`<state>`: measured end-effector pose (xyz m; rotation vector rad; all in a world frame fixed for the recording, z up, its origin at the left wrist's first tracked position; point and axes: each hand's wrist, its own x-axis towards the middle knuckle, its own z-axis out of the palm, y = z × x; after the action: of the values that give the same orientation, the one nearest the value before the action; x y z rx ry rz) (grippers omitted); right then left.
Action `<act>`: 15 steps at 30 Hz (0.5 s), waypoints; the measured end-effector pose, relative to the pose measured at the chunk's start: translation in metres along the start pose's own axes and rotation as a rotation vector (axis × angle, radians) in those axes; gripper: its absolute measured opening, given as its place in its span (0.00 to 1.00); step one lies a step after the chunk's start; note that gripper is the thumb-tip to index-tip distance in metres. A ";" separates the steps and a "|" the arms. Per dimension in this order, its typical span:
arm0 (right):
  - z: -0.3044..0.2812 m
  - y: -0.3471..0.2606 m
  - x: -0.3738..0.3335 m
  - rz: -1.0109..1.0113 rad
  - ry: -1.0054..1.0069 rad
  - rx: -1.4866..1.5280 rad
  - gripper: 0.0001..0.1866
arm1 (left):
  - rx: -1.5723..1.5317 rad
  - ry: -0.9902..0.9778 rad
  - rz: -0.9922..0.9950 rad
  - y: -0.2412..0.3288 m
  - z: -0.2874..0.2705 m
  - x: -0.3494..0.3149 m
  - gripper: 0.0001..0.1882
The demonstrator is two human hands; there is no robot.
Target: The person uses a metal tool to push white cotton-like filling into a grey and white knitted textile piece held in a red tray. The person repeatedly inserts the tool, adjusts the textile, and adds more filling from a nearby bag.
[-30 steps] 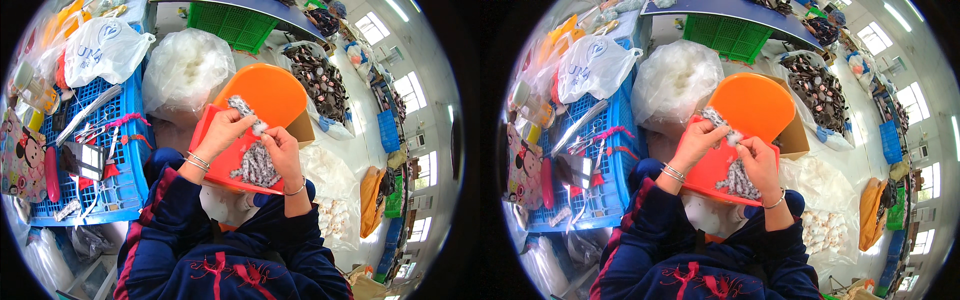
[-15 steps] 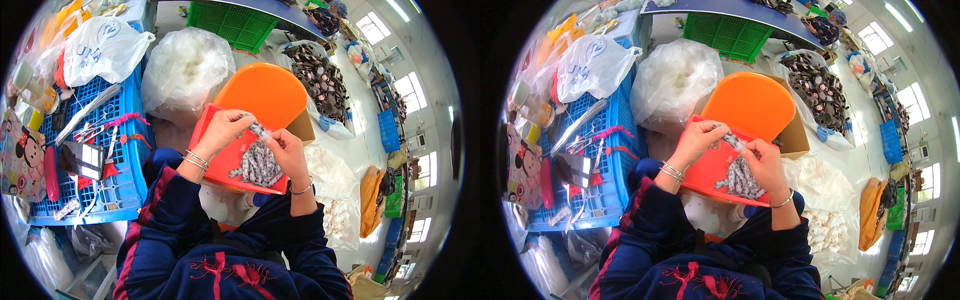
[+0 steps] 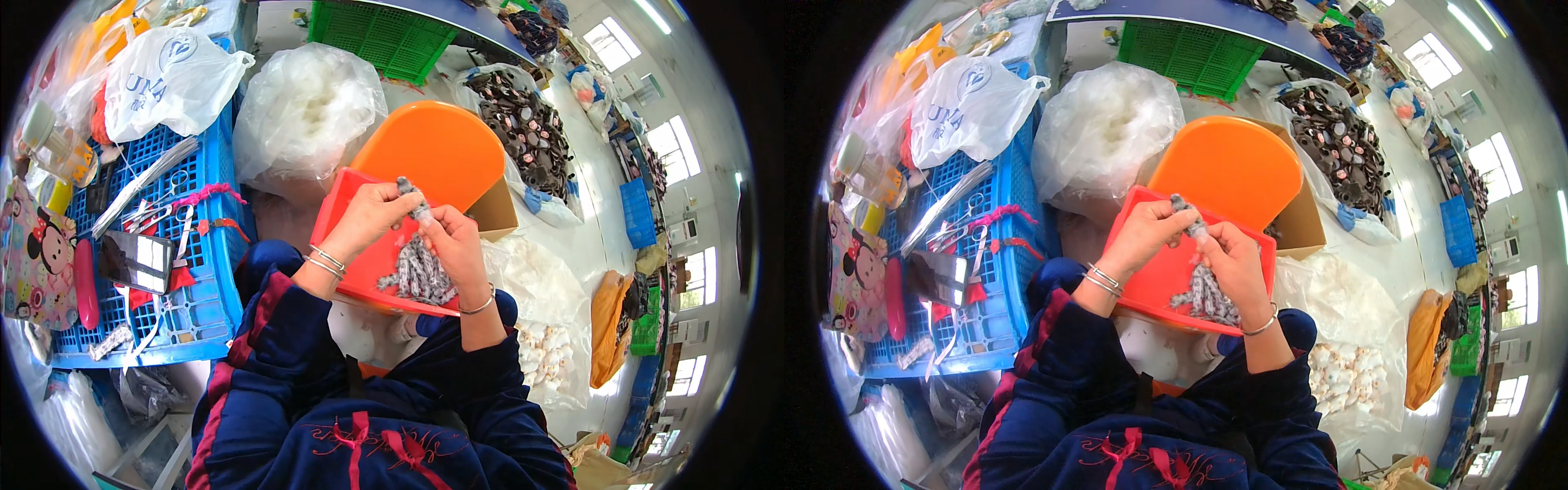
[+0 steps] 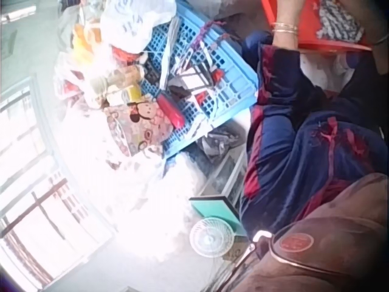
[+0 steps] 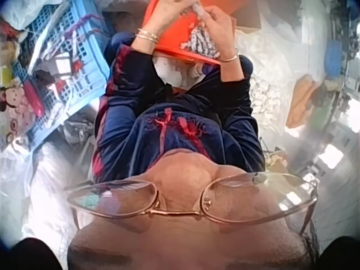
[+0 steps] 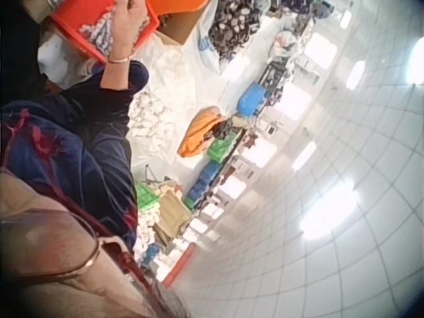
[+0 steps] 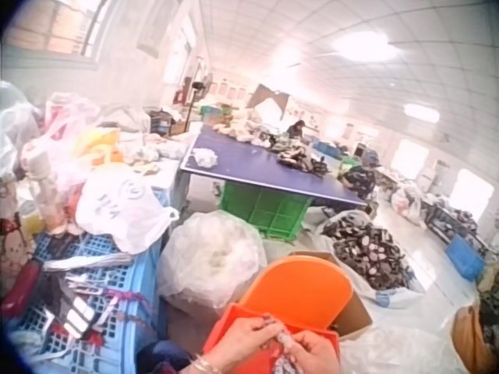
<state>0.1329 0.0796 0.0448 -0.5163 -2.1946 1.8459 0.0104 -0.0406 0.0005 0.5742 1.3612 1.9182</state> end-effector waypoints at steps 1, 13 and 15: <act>-0.003 0.001 -0.001 0.017 -0.006 -0.021 0.06 | -0.008 0.019 0.000 0.001 -0.003 -0.001 0.12; -0.027 -0.015 0.005 0.095 0.012 0.173 0.12 | -0.117 -0.311 -0.043 -0.001 -0.002 0.001 0.12; -0.021 -0.020 0.016 0.102 -0.049 0.131 0.10 | -0.028 -0.410 -0.072 -0.004 -0.003 0.001 0.12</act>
<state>0.1238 0.1022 0.0677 -0.5727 -2.0950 2.0587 0.0086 -0.0407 -0.0043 0.8395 1.0747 1.6457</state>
